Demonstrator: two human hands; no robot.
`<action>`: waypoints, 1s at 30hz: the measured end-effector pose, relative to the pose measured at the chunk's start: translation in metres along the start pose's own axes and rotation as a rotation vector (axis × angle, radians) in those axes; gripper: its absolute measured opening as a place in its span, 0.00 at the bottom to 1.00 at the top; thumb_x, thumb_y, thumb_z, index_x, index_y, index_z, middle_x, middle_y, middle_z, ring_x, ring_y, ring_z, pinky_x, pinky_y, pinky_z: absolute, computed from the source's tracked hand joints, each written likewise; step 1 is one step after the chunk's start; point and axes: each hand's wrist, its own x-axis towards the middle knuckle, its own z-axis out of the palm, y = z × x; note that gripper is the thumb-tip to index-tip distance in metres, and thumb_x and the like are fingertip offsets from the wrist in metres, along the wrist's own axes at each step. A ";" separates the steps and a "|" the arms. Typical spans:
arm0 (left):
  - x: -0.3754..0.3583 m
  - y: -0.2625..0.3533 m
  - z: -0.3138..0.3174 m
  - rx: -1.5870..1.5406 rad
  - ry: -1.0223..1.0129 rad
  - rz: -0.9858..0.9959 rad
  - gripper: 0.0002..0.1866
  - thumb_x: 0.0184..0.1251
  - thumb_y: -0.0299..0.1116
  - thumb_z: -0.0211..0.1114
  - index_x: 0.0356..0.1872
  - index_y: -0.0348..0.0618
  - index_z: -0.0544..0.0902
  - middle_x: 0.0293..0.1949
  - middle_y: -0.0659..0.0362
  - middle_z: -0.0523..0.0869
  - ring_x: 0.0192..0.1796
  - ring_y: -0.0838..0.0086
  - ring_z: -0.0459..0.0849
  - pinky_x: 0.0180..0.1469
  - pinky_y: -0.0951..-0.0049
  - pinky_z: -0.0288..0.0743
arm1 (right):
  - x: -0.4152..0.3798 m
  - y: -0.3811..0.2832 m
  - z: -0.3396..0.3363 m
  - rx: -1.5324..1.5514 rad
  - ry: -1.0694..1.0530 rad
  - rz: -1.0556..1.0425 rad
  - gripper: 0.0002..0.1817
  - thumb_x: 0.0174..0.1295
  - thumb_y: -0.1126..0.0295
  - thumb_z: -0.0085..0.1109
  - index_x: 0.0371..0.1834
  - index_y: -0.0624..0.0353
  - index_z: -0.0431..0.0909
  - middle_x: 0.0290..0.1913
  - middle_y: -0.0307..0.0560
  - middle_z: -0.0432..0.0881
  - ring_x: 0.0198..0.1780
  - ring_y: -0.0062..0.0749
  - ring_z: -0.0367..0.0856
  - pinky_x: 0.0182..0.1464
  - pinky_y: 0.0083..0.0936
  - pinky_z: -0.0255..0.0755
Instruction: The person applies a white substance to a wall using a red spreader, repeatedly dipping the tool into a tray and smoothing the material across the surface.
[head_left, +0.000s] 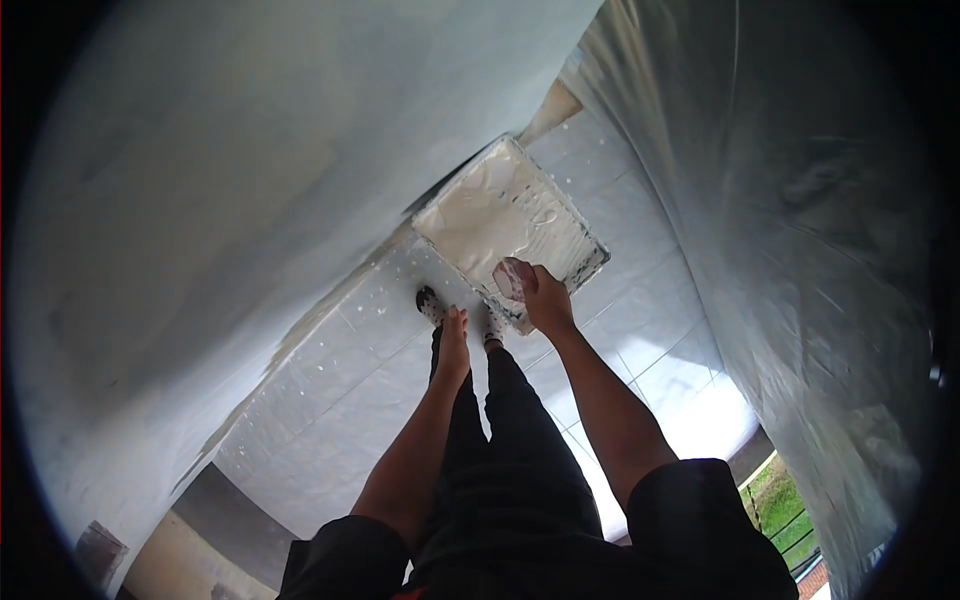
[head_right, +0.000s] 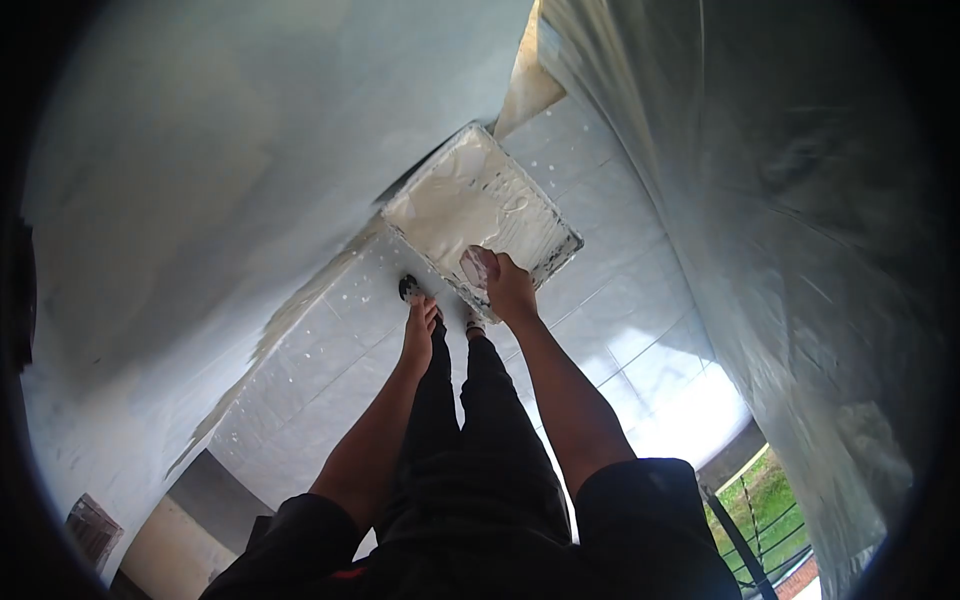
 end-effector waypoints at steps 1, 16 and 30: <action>0.014 0.002 0.005 0.007 0.000 -0.016 0.50 0.69 0.71 0.37 0.75 0.36 0.48 0.73 0.46 0.60 0.76 0.61 0.55 0.76 0.61 0.44 | 0.014 0.000 0.007 0.003 -0.007 0.016 0.13 0.66 0.63 0.53 0.44 0.62 0.75 0.36 0.65 0.82 0.42 0.64 0.80 0.42 0.49 0.73; 0.072 0.018 0.016 -0.514 0.114 -0.062 0.53 0.63 0.76 0.41 0.73 0.36 0.53 0.54 0.54 0.70 0.60 0.66 0.70 0.73 0.63 0.55 | 0.060 -0.010 0.053 0.016 -0.157 -0.085 0.11 0.67 0.67 0.48 0.47 0.60 0.73 0.39 0.65 0.83 0.44 0.61 0.81 0.47 0.51 0.74; 0.070 0.025 0.013 -0.474 0.036 -0.115 0.56 0.61 0.79 0.37 0.75 0.37 0.49 0.62 0.53 0.68 0.62 0.68 0.68 0.73 0.65 0.52 | 0.099 -0.001 0.036 -0.015 -0.352 -0.134 0.15 0.62 0.66 0.57 0.46 0.65 0.77 0.41 0.62 0.82 0.47 0.54 0.81 0.49 0.42 0.73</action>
